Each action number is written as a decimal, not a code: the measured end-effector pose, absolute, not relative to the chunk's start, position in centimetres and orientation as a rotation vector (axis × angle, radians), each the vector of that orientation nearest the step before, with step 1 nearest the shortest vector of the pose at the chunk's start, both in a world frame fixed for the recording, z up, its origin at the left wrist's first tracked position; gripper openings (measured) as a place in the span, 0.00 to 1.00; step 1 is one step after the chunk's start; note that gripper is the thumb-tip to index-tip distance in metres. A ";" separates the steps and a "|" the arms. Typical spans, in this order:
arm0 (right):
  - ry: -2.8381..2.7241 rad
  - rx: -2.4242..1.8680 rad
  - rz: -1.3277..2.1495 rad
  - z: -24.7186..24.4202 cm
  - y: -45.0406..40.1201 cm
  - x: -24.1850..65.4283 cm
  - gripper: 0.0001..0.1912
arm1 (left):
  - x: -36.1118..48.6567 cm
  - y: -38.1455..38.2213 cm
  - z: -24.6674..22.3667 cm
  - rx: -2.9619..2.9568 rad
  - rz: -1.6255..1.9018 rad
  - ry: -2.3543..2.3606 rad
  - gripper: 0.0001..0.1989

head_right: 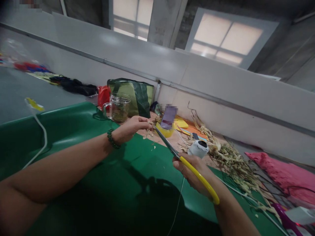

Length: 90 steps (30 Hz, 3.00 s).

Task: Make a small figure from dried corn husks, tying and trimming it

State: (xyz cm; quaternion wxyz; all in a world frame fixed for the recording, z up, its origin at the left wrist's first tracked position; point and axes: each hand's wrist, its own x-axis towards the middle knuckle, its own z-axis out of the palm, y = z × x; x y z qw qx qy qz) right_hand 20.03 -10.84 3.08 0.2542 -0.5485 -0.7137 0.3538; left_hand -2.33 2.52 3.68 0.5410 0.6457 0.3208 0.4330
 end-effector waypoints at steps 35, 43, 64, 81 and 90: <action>-2.036 -1.516 0.800 3.1 -10.8 20.2 0.25 | -2.4 2.4 3.8 1.552 0.961 0.773 0.08; -2.052 -1.603 0.717 3.1 -11.0 19.9 0.27 | -2.2 2.1 4.1 1.543 0.966 0.808 0.08; -2.196 -2.160 0.210 -1.1 -6.8 18.5 0.21 | -1.9 2.3 2.4 1.574 0.871 0.536 0.15; -1.822 -1.236 0.415 -0.6 -7.5 17.9 0.17 | 0.3 -0.2 -1.0 1.905 0.862 0.432 0.29; -1.784 -1.201 0.382 0.0 -7.7 17.5 0.17 | 0.3 -0.8 -0.7 1.986 0.723 0.405 0.15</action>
